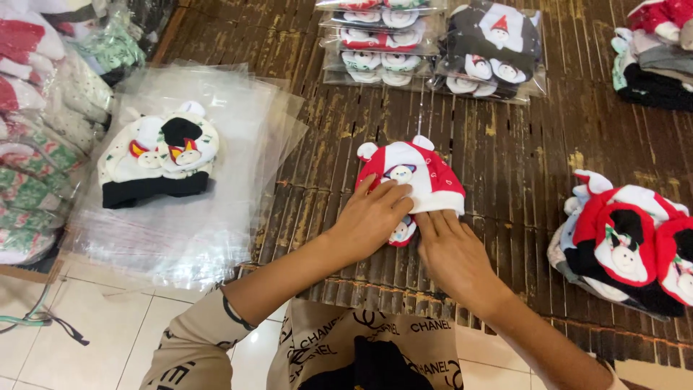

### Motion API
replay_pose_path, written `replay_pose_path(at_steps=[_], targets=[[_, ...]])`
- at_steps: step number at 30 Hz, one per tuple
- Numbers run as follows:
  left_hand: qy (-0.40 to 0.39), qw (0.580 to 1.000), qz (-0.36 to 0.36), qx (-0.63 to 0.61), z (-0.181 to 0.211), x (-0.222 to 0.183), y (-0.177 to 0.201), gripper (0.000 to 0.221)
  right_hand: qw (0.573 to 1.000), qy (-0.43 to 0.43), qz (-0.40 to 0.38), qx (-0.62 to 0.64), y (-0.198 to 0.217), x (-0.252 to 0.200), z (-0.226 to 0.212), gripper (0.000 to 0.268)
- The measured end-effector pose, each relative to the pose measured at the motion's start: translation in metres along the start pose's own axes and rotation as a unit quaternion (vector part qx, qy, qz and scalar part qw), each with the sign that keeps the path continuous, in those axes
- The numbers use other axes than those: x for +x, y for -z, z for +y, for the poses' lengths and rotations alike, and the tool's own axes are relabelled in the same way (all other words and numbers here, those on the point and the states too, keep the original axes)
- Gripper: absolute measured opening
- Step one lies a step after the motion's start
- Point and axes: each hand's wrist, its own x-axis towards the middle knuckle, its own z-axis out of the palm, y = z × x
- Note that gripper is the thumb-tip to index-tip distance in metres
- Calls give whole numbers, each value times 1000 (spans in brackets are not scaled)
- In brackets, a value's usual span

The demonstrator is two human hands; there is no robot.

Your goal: Packaging baby hats and booties into clear plastic bags

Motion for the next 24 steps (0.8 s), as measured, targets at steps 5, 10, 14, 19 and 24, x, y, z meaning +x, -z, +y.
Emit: replay_pose_path(at_steps=[5,10,14,19,24], targets=[[36,993,-42,-106,-2,-4,41,31,991,-66,10,117,37,-36,35,41],[-49,991,10,-126,1,-20,44,22,970,-172,75,155,39,-45,58,34],[-89,994,-41,-41,-2,-29,27,35,996,19,85,16,-9,-30,53,30],[-107,993,-18,44,-21,-15,22,24,965,82,237,-73,-27,0,46,18],[-44,998,-13,-45,-19,19,40,51,954,89,282,-58,-31,1,42,14]])
